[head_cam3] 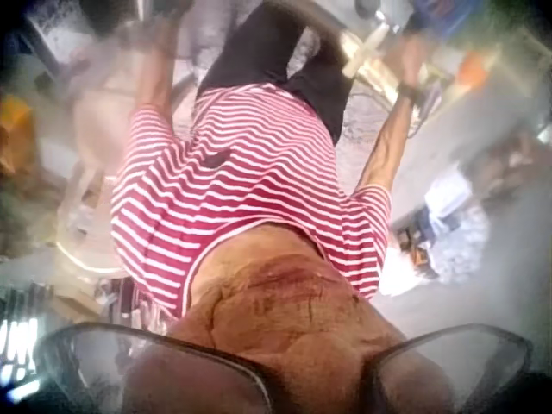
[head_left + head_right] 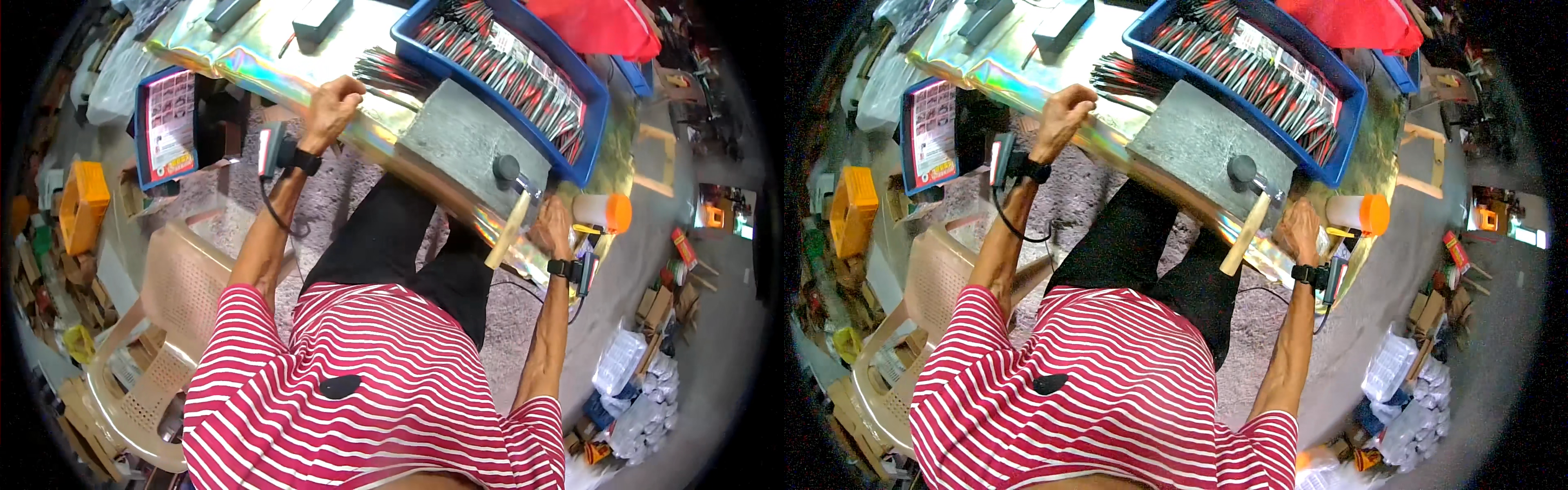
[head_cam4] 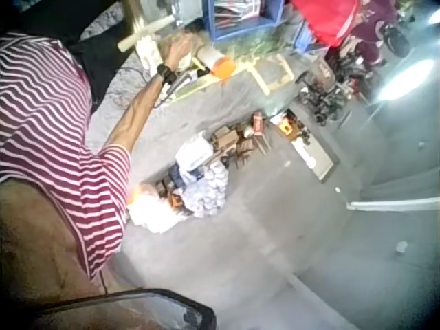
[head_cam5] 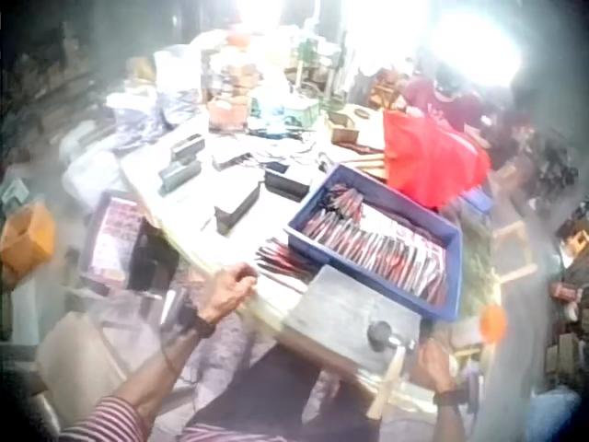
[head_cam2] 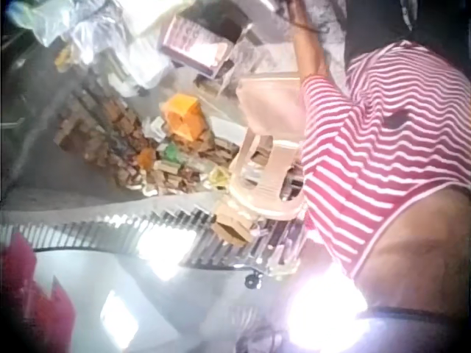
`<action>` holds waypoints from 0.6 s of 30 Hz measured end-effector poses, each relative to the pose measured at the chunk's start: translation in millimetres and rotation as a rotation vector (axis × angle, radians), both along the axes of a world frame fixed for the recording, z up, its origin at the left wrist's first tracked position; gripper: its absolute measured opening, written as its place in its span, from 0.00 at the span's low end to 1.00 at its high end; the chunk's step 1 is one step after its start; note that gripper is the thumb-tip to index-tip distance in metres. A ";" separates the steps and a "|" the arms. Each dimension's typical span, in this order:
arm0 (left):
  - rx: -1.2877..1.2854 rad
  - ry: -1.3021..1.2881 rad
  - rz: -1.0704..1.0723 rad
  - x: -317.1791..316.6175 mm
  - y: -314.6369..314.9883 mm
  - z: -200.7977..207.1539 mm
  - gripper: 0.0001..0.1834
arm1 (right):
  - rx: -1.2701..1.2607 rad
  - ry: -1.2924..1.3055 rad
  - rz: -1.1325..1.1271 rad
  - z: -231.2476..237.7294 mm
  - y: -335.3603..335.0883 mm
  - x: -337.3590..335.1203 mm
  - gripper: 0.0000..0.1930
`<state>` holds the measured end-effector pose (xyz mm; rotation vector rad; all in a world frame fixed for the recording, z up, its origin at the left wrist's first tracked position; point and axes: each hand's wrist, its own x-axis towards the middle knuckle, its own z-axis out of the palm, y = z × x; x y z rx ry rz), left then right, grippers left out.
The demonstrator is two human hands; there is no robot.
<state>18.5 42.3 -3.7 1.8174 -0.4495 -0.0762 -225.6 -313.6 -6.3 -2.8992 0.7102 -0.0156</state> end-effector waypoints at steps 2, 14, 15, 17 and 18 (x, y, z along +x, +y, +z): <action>0.102 -0.187 -0.015 -0.2 -17.9 -5.7 0.08 | 0.058 -0.002 -0.055 -1.1 -1.4 -1.8 0.05; 0.567 -0.619 -0.016 4.6 -37.2 -16.9 0.09 | 0.164 -0.410 0.043 19.2 31.5 1.3 0.06; 0.621 -0.639 -0.004 4.3 -35.6 -16.5 0.09 | 0.157 -0.432 0.067 23.2 38.5 5.2 0.06; 0.680 -0.698 -0.009 1.8 -40.4 -13.8 0.06 | 0.717 -0.560 -0.300 1.7 30.8 -7.2 0.04; 0.644 -0.696 -0.031 1.9 -40.7 -12.4 0.06 | 1.006 -0.615 -0.477 -5.8 25.4 -12.1 0.03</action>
